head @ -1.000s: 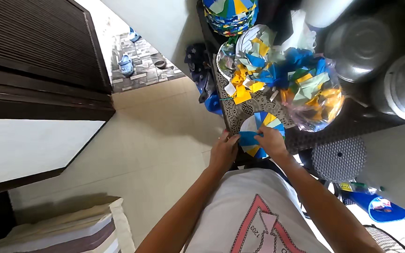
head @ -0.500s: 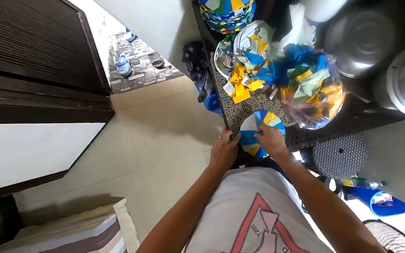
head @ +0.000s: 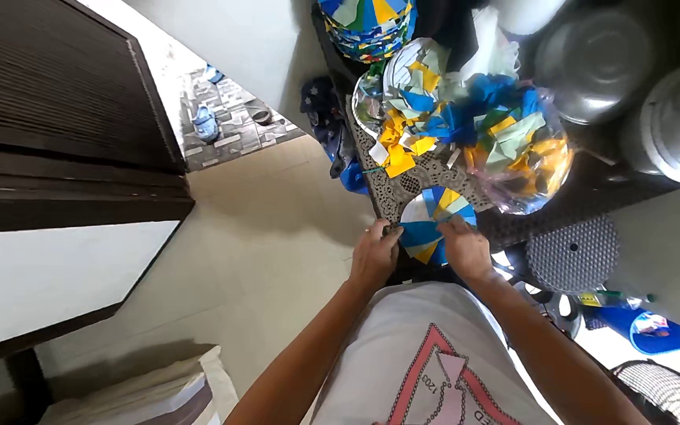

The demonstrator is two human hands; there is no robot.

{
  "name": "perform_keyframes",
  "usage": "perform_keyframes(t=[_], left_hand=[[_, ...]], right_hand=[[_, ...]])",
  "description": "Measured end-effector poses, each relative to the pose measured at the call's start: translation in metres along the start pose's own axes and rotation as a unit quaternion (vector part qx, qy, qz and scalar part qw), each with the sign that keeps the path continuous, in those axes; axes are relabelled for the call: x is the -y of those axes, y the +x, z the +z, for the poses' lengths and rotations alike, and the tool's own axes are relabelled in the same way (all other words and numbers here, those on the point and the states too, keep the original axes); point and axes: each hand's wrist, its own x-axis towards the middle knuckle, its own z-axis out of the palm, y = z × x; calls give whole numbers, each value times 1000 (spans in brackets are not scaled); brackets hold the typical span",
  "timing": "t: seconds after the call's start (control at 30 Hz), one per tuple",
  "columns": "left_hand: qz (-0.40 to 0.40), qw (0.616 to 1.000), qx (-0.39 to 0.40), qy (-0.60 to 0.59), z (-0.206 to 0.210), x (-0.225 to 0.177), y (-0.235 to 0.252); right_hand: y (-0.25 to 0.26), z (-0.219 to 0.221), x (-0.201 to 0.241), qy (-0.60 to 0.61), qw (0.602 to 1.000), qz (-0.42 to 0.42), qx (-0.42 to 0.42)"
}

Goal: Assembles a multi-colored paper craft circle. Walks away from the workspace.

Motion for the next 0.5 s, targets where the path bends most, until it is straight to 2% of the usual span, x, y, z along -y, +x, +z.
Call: perform_keyframes(t=[0.1,0.17,0.33,0.5], left_hand=[[21,999,34,7,-6,-3,17],[37,994,100,11,-13,-7,33],[132,969,202,51,-19,-3,70],[170,960,211,71,-23,3,75]], right_hand=[[-4,-1,-2,12,1000,10,-12],[-10,-6,-6,27,999,16,-36],[-38,-11,-24,46,994,53,-88],[-75,-5,-38,54,983,135,-113]])
